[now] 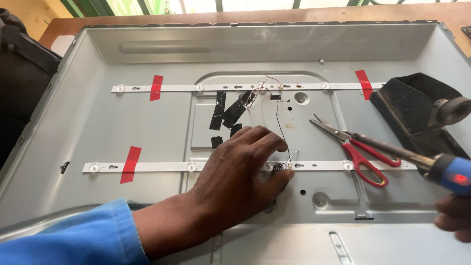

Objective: Connecting LED strip segments inside a TV chassis by soldering wires and securing them with adhesive tape.

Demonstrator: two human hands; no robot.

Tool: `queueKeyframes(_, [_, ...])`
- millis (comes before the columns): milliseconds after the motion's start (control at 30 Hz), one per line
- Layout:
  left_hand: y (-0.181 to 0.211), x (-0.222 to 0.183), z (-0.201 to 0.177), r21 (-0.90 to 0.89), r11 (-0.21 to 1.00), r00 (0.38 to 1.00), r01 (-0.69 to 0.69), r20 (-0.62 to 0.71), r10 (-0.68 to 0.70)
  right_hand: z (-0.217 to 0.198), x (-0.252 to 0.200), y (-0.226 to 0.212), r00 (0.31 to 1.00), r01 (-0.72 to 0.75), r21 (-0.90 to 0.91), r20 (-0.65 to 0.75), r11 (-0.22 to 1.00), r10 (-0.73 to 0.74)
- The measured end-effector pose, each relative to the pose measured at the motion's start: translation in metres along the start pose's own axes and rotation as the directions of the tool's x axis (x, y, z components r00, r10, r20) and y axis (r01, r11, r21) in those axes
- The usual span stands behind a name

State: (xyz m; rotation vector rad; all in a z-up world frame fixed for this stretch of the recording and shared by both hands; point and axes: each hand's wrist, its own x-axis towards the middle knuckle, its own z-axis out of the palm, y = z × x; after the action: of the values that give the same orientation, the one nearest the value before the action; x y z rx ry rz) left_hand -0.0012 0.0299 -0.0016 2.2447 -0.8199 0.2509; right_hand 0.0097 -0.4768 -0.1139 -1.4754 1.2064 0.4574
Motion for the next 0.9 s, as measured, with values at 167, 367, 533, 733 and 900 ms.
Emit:
queueKeyframes(167, [0.000,-0.003,0.004,0.079,0.996,0.999,-0.037,-0.032,0.040,0.063,-0.101,0.099,0.744,0.668,-0.027,0.048,0.744,-0.666])
queueKeyframes(367, [-0.002,-0.003,0.006,0.074,0.992,0.994,-0.099,-0.042,0.103,0.115,-0.158,0.031,0.785,0.611,-0.117,-0.038,0.783,-0.618])
queueKeyframes(533, [0.006,-0.010,-0.006,0.008,0.982,0.982,-0.189,0.002,0.189,0.133,-0.217,0.072,0.787,0.584,-0.179,-0.113,0.792,-0.606])
queueKeyframes(733, [-0.003,-0.016,-0.004,-0.013,0.969,0.966,-0.245,0.081,0.246,0.156,-0.229,0.021,0.705,0.670,-0.255,-0.074,0.697,-0.705])
queueKeyframes(900, [-0.005,-0.015,-0.002,-0.011,0.967,0.965,-0.255,0.064,0.255,0.149,-0.222,0.010,0.624,0.734,-0.310,-0.045,0.605,-0.780])
